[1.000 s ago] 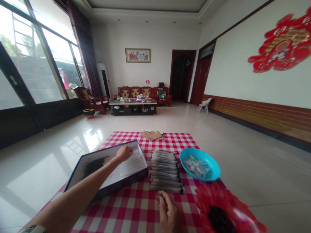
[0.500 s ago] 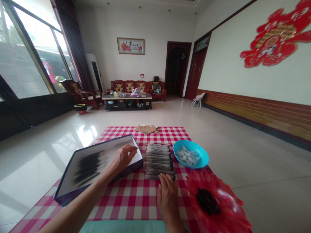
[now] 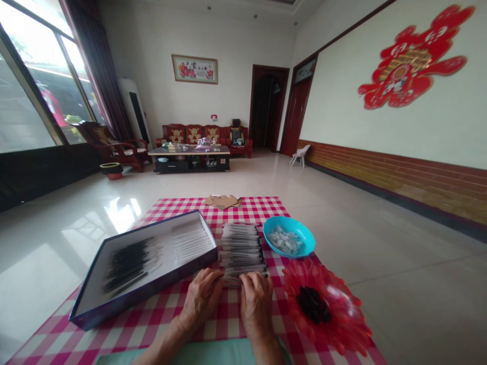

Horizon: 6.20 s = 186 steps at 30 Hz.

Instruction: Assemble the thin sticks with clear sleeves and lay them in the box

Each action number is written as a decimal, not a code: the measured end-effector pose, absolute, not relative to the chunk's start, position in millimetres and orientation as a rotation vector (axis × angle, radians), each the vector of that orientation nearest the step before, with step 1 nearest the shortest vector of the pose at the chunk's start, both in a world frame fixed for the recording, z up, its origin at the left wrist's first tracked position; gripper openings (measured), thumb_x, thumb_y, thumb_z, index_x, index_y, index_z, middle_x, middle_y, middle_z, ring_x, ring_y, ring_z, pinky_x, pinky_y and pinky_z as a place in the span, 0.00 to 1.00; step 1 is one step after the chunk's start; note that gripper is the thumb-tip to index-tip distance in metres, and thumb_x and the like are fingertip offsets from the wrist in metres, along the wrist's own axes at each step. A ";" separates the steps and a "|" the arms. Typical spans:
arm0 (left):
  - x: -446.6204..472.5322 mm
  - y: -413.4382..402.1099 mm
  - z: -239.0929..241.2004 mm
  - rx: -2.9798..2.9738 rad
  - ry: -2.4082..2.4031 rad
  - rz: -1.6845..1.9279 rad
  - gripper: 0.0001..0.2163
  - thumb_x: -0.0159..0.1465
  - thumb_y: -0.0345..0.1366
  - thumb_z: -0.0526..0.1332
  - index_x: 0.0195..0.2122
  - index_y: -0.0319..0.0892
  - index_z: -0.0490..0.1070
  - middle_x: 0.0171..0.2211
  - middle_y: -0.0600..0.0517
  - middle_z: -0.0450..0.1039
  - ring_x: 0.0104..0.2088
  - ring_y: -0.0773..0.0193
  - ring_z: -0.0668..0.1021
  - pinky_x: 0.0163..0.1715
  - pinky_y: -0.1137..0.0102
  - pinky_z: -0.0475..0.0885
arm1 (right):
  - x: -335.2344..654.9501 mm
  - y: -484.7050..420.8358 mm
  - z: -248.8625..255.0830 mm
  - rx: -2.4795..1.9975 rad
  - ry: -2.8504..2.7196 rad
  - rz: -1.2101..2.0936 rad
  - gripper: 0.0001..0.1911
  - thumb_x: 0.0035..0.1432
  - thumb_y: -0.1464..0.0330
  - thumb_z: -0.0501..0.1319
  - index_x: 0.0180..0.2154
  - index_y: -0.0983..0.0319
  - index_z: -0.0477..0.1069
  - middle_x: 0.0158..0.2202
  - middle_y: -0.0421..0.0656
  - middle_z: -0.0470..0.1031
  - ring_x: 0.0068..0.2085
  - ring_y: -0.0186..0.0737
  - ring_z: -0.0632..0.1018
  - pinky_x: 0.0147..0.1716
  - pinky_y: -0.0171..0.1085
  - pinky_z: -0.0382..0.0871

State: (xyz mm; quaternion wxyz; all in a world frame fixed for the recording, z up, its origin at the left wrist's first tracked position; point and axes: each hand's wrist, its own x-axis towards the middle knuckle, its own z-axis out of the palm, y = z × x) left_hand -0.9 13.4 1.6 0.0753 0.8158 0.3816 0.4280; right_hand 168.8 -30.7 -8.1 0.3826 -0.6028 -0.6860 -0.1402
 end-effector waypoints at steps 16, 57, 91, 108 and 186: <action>-5.3 15.1 7.7 2.503 1.143 1.169 0.09 0.66 0.33 0.50 0.42 0.44 0.70 0.34 0.50 0.70 0.35 0.62 0.71 0.37 0.66 0.68 | 167.6 -29.1 -1.7 -1.492 -1.434 -0.362 0.26 0.56 0.70 0.54 0.57 0.67 0.55 0.54 0.58 0.62 0.55 0.54 0.64 0.50 0.53 0.61; 11.5 -13.3 19.0 2.784 1.345 1.098 0.05 0.63 0.32 0.56 0.36 0.48 0.70 0.26 0.54 0.70 0.30 0.61 0.71 0.44 0.59 0.61 | 159.8 -38.2 0.3 -1.415 -0.928 0.796 0.21 0.46 0.50 0.62 0.30 0.62 0.74 0.20 0.40 0.73 0.21 0.37 0.72 0.20 0.33 0.67; 4.2 -4.1 9.9 2.626 1.218 1.039 0.04 0.65 0.33 0.53 0.32 0.44 0.64 0.26 0.54 0.72 0.28 0.65 0.75 0.27 0.73 0.64 | 151.0 -46.1 21.3 -1.211 -0.951 1.033 0.20 0.50 0.54 0.63 0.39 0.62 0.74 0.29 0.44 0.77 0.30 0.43 0.77 0.27 0.36 0.72; 4.0 -3.6 16.5 2.706 1.111 1.061 0.09 0.67 0.33 0.49 0.37 0.43 0.68 0.27 0.52 0.69 0.29 0.64 0.70 0.31 0.70 0.65 | 152.8 -43.8 12.8 -1.155 -1.034 1.012 0.22 0.50 0.56 0.64 0.44 0.60 0.69 0.40 0.46 0.76 0.38 0.45 0.77 0.29 0.35 0.71; 4.3 -4.2 18.6 2.667 1.052 1.159 0.09 0.67 0.33 0.49 0.36 0.43 0.68 0.27 0.52 0.68 0.29 0.64 0.71 0.35 0.68 0.66 | 193.7 -57.9 50.9 -1.458 -1.458 0.198 0.11 0.55 0.64 0.57 0.38 0.59 0.75 0.37 0.48 0.79 0.38 0.46 0.79 0.36 0.39 0.74</action>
